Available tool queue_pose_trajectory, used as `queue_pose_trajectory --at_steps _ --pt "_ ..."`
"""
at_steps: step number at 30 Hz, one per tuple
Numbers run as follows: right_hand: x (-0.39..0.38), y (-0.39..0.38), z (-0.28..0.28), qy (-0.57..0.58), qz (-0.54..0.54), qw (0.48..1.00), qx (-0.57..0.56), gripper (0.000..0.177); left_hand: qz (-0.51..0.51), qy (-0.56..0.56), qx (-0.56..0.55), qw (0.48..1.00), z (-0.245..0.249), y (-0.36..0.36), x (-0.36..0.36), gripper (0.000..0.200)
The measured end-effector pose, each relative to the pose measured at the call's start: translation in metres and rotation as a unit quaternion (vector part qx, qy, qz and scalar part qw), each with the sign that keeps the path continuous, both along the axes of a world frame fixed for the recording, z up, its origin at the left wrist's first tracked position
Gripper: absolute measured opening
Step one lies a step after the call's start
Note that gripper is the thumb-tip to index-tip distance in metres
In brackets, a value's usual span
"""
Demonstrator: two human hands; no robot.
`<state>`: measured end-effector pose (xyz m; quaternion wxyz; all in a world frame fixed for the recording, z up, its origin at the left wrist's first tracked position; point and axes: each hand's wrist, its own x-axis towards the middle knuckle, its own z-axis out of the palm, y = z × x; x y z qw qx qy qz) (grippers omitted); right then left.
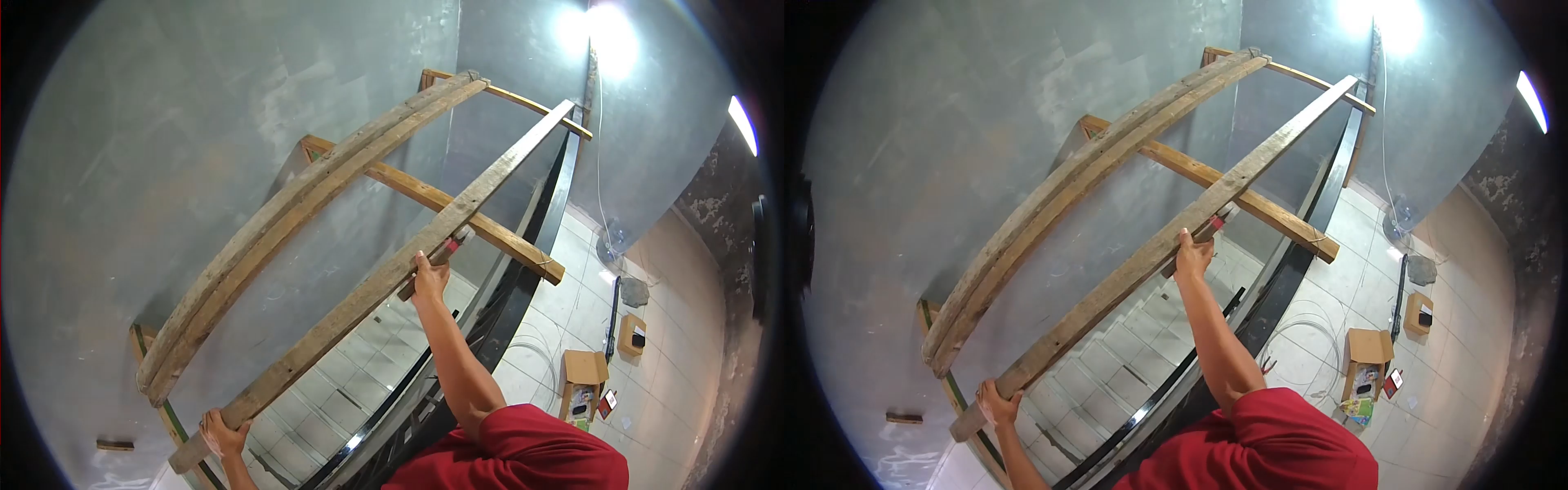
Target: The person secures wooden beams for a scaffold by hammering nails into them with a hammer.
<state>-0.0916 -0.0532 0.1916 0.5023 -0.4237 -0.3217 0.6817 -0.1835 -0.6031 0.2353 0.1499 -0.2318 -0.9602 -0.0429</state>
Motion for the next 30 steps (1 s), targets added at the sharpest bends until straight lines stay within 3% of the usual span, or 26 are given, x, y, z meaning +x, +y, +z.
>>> queue_pose_trajectory --at_steps 3,8,12,17,21,22,27,29,30 --pt "-0.015 -0.009 0.003 0.054 0.037 0.998 0.021 0.045 0.019 0.002 0.009 1.000 0.002 -0.010 0.007 0.081" --pt "-0.068 -0.032 0.018 0.021 0.050 0.997 -0.054 0.030 0.074 -0.025 0.009 0.997 -0.005 -0.039 0.006 0.076" --pt "-0.090 -0.033 0.024 0.010 0.079 0.996 -0.050 0.031 0.063 -0.003 0.027 0.998 0.001 -0.033 -0.011 0.071" --pt "-0.109 -0.032 0.034 -0.131 0.052 0.989 -0.033 0.031 0.086 -0.006 0.023 0.996 0.001 -0.029 -0.035 0.070" --pt "-0.096 -0.031 0.019 -0.037 0.078 0.996 -0.018 0.034 0.028 0.034 0.017 0.999 -0.022 -0.057 -0.034 0.086" --pt "-0.092 -0.035 0.025 -0.040 0.077 0.996 -0.021 0.034 0.060 0.014 0.009 0.998 -0.011 -0.052 -0.024 0.089" --pt "-0.084 -0.057 0.048 0.077 0.092 0.992 -0.044 0.030 0.075 0.055 0.013 0.996 -0.002 -0.074 -0.012 0.085" --pt "-0.088 -0.060 0.060 0.072 0.101 0.990 -0.066 0.031 0.067 0.058 0.016 0.996 -0.001 -0.085 -0.011 0.081" --pt "-0.089 -0.062 0.063 0.068 0.105 0.988 -0.086 0.032 0.075 0.048 0.010 0.996 -0.002 -0.088 -0.014 0.090"
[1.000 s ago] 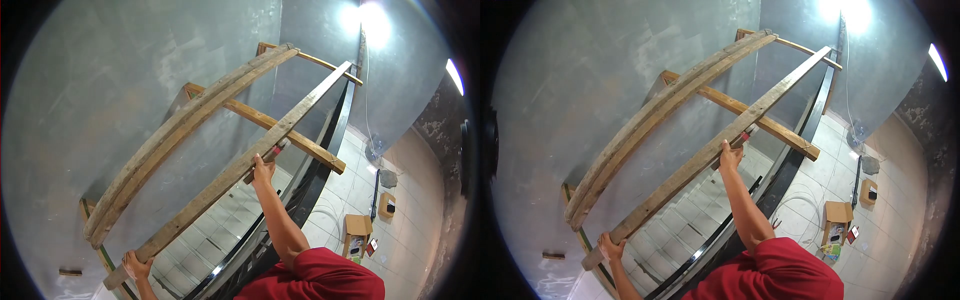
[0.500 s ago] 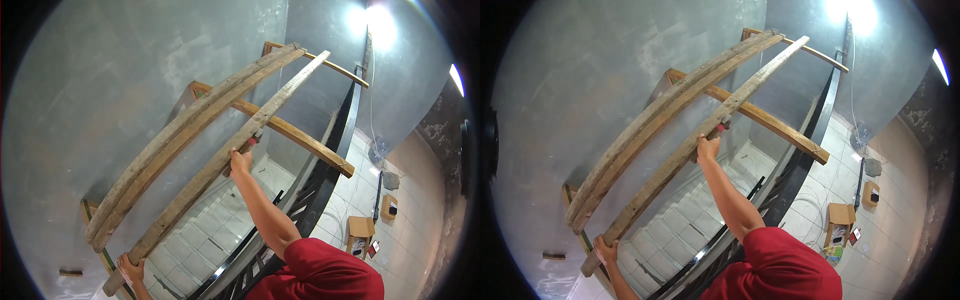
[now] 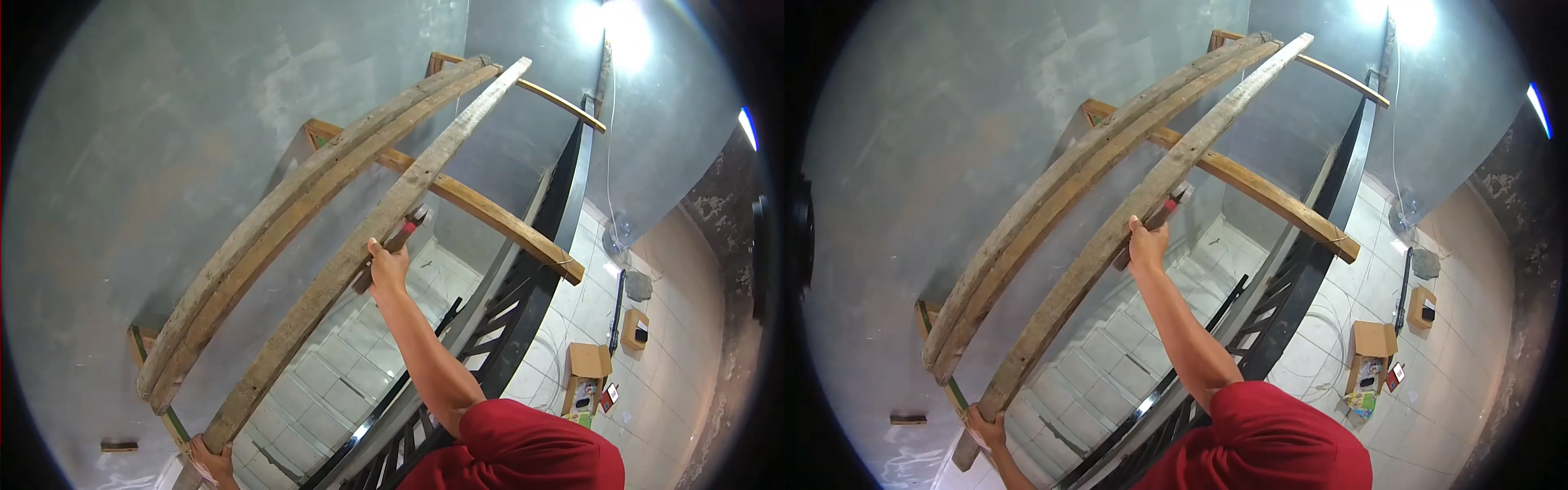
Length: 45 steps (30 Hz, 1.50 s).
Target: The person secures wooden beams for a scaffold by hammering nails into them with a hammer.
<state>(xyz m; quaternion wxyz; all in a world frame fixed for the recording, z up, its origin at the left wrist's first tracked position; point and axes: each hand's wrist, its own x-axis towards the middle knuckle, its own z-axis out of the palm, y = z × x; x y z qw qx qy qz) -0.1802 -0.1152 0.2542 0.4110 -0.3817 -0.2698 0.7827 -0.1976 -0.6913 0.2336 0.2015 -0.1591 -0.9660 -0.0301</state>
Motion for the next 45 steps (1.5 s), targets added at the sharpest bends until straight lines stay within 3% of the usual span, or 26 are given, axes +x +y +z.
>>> queue_pose_trajectory --at_steps 2,4,11,12,17,19,20,21,22,23,24,25,26,27,30,34,36,40,45 --pt "-0.008 0.003 -0.004 0.003 0.000 1.000 0.016 0.031 0.012 -0.006 0.005 1.000 -0.004 0.000 -0.005 0.101" --pt "-0.019 0.008 -0.017 0.004 -0.001 0.999 0.036 0.031 0.009 -0.029 0.015 0.999 -0.003 0.008 -0.009 0.074" --pt "-0.039 0.010 -0.030 -0.048 0.019 0.999 -0.012 0.033 -0.008 -0.050 -0.007 0.999 -0.006 0.015 -0.035 0.072" --pt "-0.044 0.010 -0.026 -0.062 0.021 0.998 -0.017 0.034 -0.032 -0.016 -0.002 0.999 -0.015 0.008 -0.046 0.082" --pt "-0.060 0.007 -0.022 -0.077 0.013 0.997 0.025 0.039 -0.035 -0.008 0.016 0.999 -0.006 0.020 -0.066 0.084" --pt "-0.078 0.017 -0.053 -0.037 -0.021 0.998 0.056 0.044 0.028 -0.021 -0.025 0.999 -0.027 -0.002 -0.074 0.081" --pt "-0.071 0.029 -0.062 -0.174 0.112 0.955 0.214 0.029 0.049 -0.079 -0.021 0.995 -0.031 0.000 -0.081 0.078" --pt "-0.062 0.040 -0.073 -0.355 0.204 0.809 0.421 0.019 0.100 -0.080 -0.035 0.991 -0.009 0.030 -0.066 0.075" --pt "-0.050 0.051 -0.080 -0.435 0.214 0.660 0.574 0.022 0.072 -0.126 0.006 0.989 0.004 0.039 -0.064 0.074" --pt "-0.058 0.046 -0.080 -0.256 0.262 0.839 0.403 0.021 0.093 -0.115 -0.040 0.988 0.025 0.058 -0.060 0.076" --pt "-0.066 0.042 -0.081 -0.074 0.239 0.950 0.187 0.021 0.055 -0.091 0.009 0.994 0.003 0.038 -0.070 0.078" --pt "-0.077 0.037 -0.066 0.039 0.203 0.978 0.035 0.024 0.021 -0.060 0.027 0.998 -0.005 0.034 -0.071 0.080" --pt "-0.082 0.036 -0.056 -0.015 0.230 0.972 0.049 0.035 -0.020 -0.061 -0.007 0.998 0.006 0.039 -0.072 0.082" --pt "-0.092 0.038 -0.061 -0.010 0.160 0.987 0.010 0.039 -0.044 -0.058 0.038 0.997 0.018 0.052 -0.068 0.079" --pt "-0.100 0.045 -0.071 -0.012 0.164 0.985 0.054 0.042 -0.065 -0.100 0.002 0.993 0.011 0.082 -0.085 0.082" --pt "-0.105 0.063 -0.064 -0.044 0.169 0.984 0.030 0.044 -0.032 -0.131 -0.008 0.991 0.008 0.097 -0.089 0.085" --pt "-0.106 0.064 -0.069 -0.057 0.165 0.984 0.022 0.045 -0.070 0.012 -0.061 0.996 0.005 0.091 -0.095 0.089" --pt "-0.120 0.052 -0.051 -0.051 0.136 0.989 0.011 0.045 -0.031 0.019 -0.066 0.997 0.008 0.099 -0.108 0.091" --pt "-0.127 0.060 -0.062 -0.024 0.145 0.989 0.004 0.046 -0.019 -0.095 -0.087 0.991 0.014 0.102 -0.115 0.091"
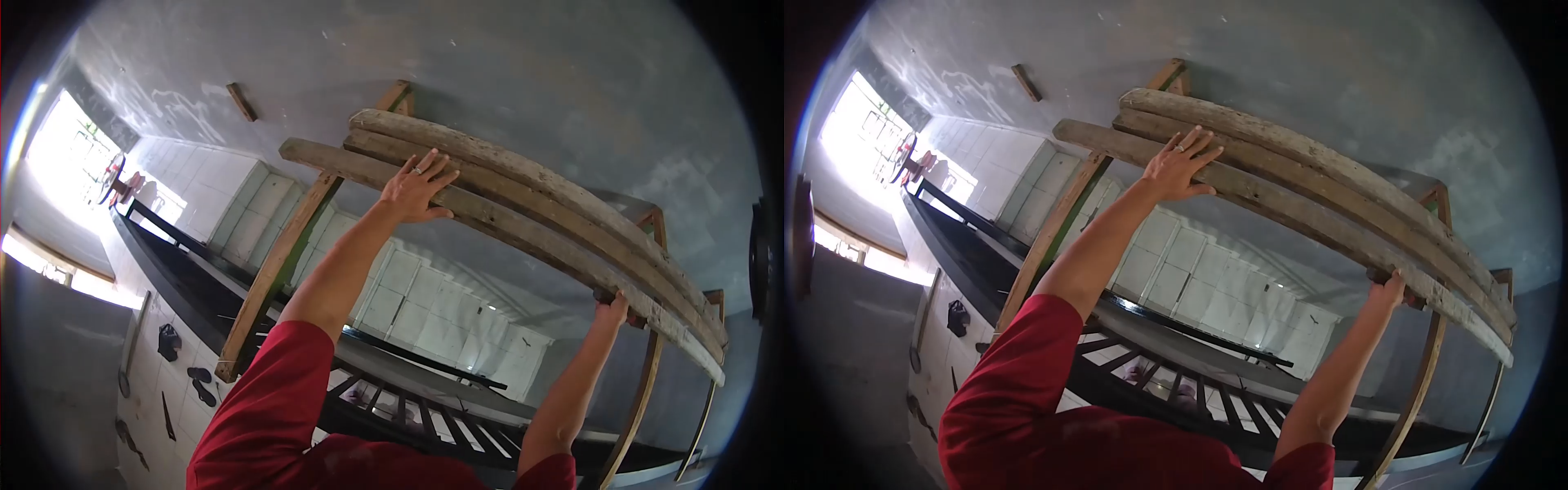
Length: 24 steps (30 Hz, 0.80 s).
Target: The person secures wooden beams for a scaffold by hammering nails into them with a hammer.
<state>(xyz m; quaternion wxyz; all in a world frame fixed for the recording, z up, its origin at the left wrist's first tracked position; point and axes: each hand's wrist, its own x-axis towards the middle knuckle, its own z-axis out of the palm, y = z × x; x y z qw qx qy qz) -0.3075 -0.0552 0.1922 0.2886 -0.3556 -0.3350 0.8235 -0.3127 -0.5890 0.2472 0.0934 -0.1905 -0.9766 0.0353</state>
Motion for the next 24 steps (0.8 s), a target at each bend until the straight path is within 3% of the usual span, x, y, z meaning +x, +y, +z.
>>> queue_pose_trajectory --at_steps 7,10,11,14,17,18,19,24 --pt "0.008 -0.021 0.014 -0.043 -0.018 0.999 0.015 0.050 0.002 -0.001 0.045 0.999 -0.005 0.001 -0.007 0.086" --pt "0.001 -0.009 -0.005 0.159 0.108 0.980 -0.054 0.064 0.006 -0.018 0.068 0.997 0.012 0.003 0.004 0.081" --pt "-0.011 -0.005 -0.015 0.127 0.061 0.987 -0.077 0.067 0.007 -0.047 0.085 0.995 0.024 0.008 0.008 0.081" --pt "-0.006 -0.017 -0.012 0.035 -0.058 0.994 0.084 0.071 -0.046 0.021 0.078 0.996 0.004 0.005 -0.008 0.079" --pt "0.001 -0.040 0.008 -0.050 -0.140 0.977 0.152 0.075 -0.057 0.005 0.035 0.998 0.009 0.009 -0.011 0.076" --pt "-0.002 -0.050 0.014 -0.067 -0.146 0.974 0.157 0.077 -0.057 0.007 0.036 0.998 -0.003 0.001 -0.017 0.078" --pt "-0.006 -0.044 0.013 -0.196 -0.073 0.971 0.115 0.068 -0.055 -0.009 0.061 0.997 0.000 0.005 -0.016 0.080" --pt "-0.003 -0.056 0.036 -0.220 -0.073 0.972 0.041 0.055 -0.032 -0.021 0.036 0.999 0.003 0.004 -0.018 0.083"
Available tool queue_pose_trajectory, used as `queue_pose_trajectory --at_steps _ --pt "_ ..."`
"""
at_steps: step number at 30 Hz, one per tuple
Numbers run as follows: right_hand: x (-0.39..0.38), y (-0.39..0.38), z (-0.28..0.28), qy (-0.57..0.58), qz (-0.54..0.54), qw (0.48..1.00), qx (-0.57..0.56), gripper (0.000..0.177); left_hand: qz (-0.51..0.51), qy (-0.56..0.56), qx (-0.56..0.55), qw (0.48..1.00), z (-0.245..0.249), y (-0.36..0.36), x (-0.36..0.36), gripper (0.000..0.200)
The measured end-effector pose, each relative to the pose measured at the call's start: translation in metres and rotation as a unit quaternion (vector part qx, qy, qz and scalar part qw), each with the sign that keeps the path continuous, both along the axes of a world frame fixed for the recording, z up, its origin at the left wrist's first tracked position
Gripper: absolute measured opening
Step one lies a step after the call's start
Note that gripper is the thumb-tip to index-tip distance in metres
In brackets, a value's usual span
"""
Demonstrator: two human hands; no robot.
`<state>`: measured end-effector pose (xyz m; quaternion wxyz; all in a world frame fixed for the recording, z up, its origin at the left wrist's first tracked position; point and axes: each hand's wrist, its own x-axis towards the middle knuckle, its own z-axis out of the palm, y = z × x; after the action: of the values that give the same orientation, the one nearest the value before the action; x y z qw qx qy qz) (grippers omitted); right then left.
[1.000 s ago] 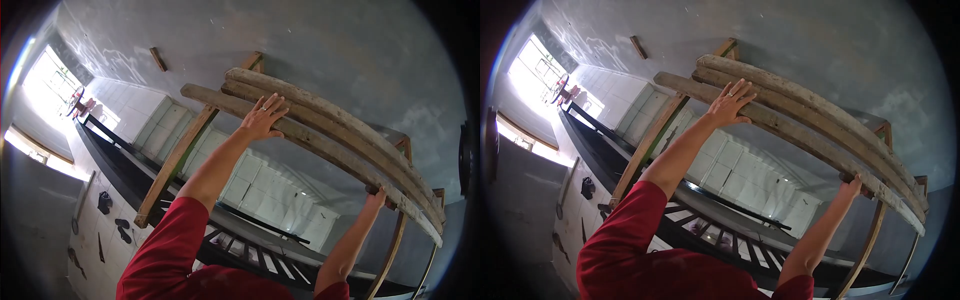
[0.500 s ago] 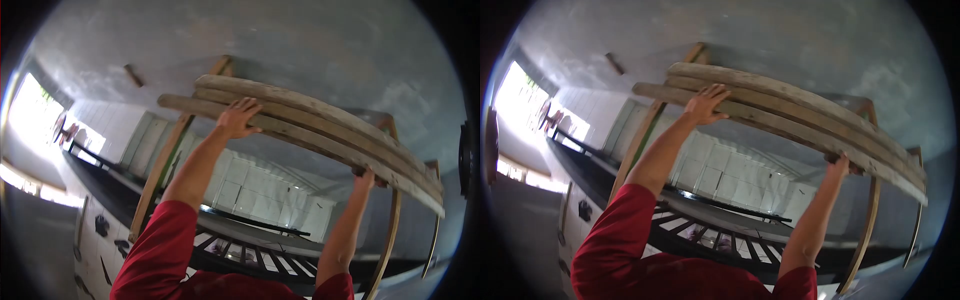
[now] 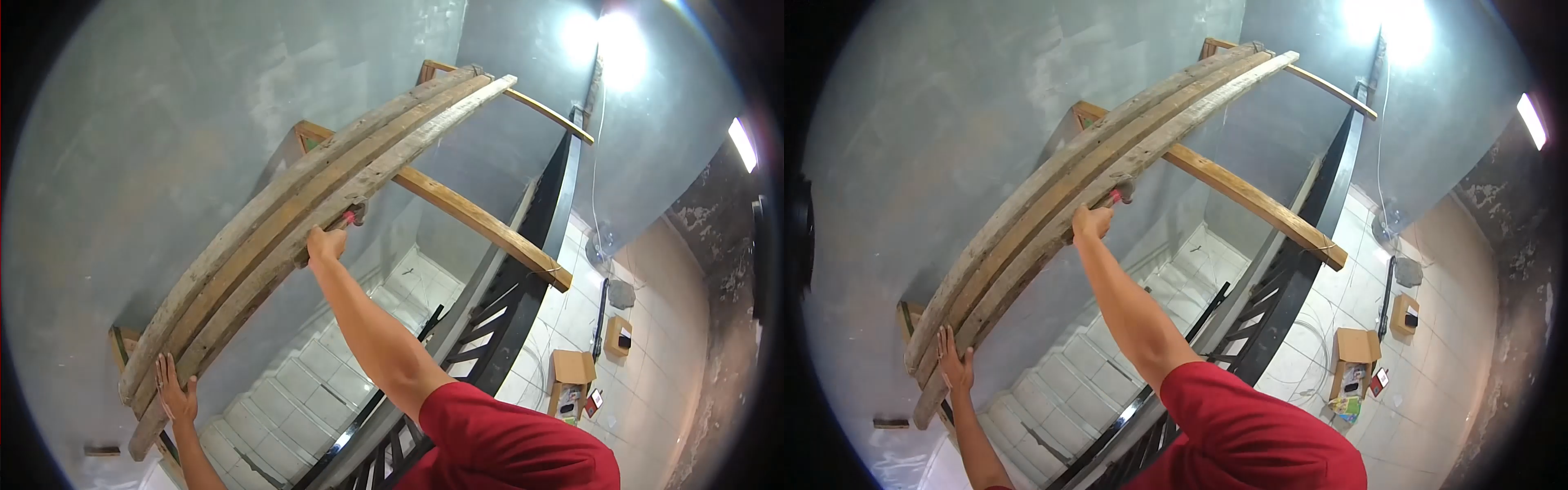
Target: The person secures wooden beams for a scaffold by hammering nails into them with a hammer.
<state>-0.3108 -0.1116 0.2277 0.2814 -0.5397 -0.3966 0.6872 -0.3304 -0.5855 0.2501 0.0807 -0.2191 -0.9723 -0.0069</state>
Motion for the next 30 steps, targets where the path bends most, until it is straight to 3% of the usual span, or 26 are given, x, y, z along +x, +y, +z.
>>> queue_pose_trajectory --at_steps 5,11,18,22,24,26,28,30 --pt "0.010 -0.009 0.016 -0.023 -0.006 1.000 0.009 0.058 0.006 -0.001 -0.001 1.000 0.000 -0.001 0.000 0.084" --pt "-0.001 -0.002 -0.007 -0.016 -0.006 1.000 0.022 0.058 0.023 -0.008 0.004 1.000 0.003 0.004 0.005 0.082" --pt "-0.003 0.003 -0.034 0.142 -0.025 0.989 0.040 0.049 0.029 0.010 0.061 0.998 -0.003 0.006 0.012 0.079" --pt "-0.003 0.012 -0.048 0.246 -0.016 0.966 0.080 0.057 0.021 0.033 0.049 0.998 -0.006 0.006 0.016 0.079" --pt "0.006 0.013 -0.036 0.124 0.008 0.988 0.095 0.048 0.005 0.051 0.054 0.997 -0.007 0.006 0.016 0.076" --pt "0.007 0.024 -0.050 0.199 0.032 0.978 0.047 0.018 -0.002 0.048 0.068 0.997 -0.005 0.007 0.017 0.074" --pt "0.012 0.029 -0.043 0.220 0.079 0.972 -0.038 0.008 0.025 0.045 0.042 0.998 0.002 0.008 0.022 0.076" --pt "0.004 0.020 -0.038 0.224 0.037 0.974 -0.016 0.035 0.031 0.054 0.025 0.998 0.000 0.004 0.021 0.077"
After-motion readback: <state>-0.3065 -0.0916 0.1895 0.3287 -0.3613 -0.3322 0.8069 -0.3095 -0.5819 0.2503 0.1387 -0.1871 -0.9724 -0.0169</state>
